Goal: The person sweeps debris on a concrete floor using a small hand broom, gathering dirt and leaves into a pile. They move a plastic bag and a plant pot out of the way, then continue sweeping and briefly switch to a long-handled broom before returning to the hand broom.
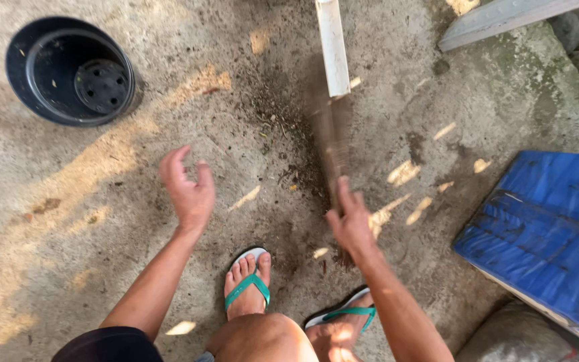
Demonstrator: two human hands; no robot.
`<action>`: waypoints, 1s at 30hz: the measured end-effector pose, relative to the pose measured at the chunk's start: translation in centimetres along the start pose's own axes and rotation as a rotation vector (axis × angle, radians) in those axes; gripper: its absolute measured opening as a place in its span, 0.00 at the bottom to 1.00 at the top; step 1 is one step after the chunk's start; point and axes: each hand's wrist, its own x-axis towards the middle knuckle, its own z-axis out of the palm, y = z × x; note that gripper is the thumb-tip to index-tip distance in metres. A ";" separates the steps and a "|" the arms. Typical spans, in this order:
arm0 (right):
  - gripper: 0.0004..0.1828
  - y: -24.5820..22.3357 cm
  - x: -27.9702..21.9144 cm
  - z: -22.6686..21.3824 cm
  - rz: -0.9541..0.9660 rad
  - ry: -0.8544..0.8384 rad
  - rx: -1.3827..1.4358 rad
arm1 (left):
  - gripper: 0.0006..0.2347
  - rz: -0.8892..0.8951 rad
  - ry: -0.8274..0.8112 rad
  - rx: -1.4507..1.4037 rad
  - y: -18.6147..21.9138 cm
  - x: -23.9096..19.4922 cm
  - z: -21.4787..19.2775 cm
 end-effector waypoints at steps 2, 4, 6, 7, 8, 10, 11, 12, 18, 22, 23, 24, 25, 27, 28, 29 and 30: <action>0.46 0.4 -1.7 1.1 -0.252 0.078 -0.186 | 0.19 0.059 0.056 0.110 -2.1 -0.6 -1.6; 0.45 0.8 -3.2 1.7 -0.452 0.170 -0.250 | 0.22 0.017 0.107 0.210 -4.4 -1.6 -4.3; 0.44 0.3 -3.7 2.0 -0.606 0.276 -0.193 | 0.24 -0.099 0.160 0.386 -7.3 -2.7 -7.6; 0.44 -0.6 -3.2 1.8 -0.628 0.236 -0.214 | 0.25 -0.175 0.169 0.478 -8.7 -2.8 -9.0; 0.43 -2.0 -2.5 1.5 -0.649 0.196 -0.236 | 0.25 -0.154 0.185 0.507 -10.1 -2.6 -10.4; 0.43 -5.8 -0.9 0.7 -0.691 0.151 -0.297 | 0.25 -0.131 0.216 0.572 -12.4 -3.0 -12.3; 0.44 -8.4 0.3 0.2 -0.705 0.155 -0.330 | 0.25 -0.137 0.216 0.579 -13.2 -3.2 -12.6; 0.45 -11.5 2.1 -0.4 -0.769 0.193 -0.328 | 0.26 -0.143 0.215 0.586 -13.9 -3.2 -12.7; 0.44 -24.2 10.0 -3.8 -0.537 0.105 -0.349 | 0.25 -0.043 0.219 0.645 -14.3 -4.1 -12.3; 0.44 -22.9 6.7 -3.9 -0.502 -0.029 -0.444 | 0.27 -0.037 0.221 0.641 -13.5 -2.4 -12.1; 0.45 -21.3 4.5 -4.3 -0.570 -0.024 -0.486 | 0.27 -0.040 0.221 0.636 -13.2 -2.9 -12.4; 0.46 -19.9 2.2 -4.5 -0.639 -0.020 -0.526 | 0.27 -0.044 0.220 0.632 -13.0 -3.2 -12.5; 0.44 -18.6 -0.1 -4.9 -0.415 -0.134 -0.505 | 0.26 -0.045 0.217 0.627 -13.0 -3.5 -12.7; 0.44 -16.2 -5.1 -6.1 -0.506 -0.195 -0.501 | 0.26 -0.062 0.200 0.617 -13.0 -3.2 -12.6; 0.43 -15.5 -6.7 -7.0 -0.629 -0.189 -0.450 | 0.26 -0.060 0.202 0.607 -13.1 -2.5 -12.2; 0.46 -15.0 -8.0 -7.8 -0.506 -0.235 -0.476 | 0.27 -0.056 0.207 0.603 -13.0 -3.0 -12.5; 0.48 -14.6 -8.9 -8.6 -0.382 -0.278 -0.503 | 0.28 -0.051 0.211 0.599 -12.8 -3.6 -12.7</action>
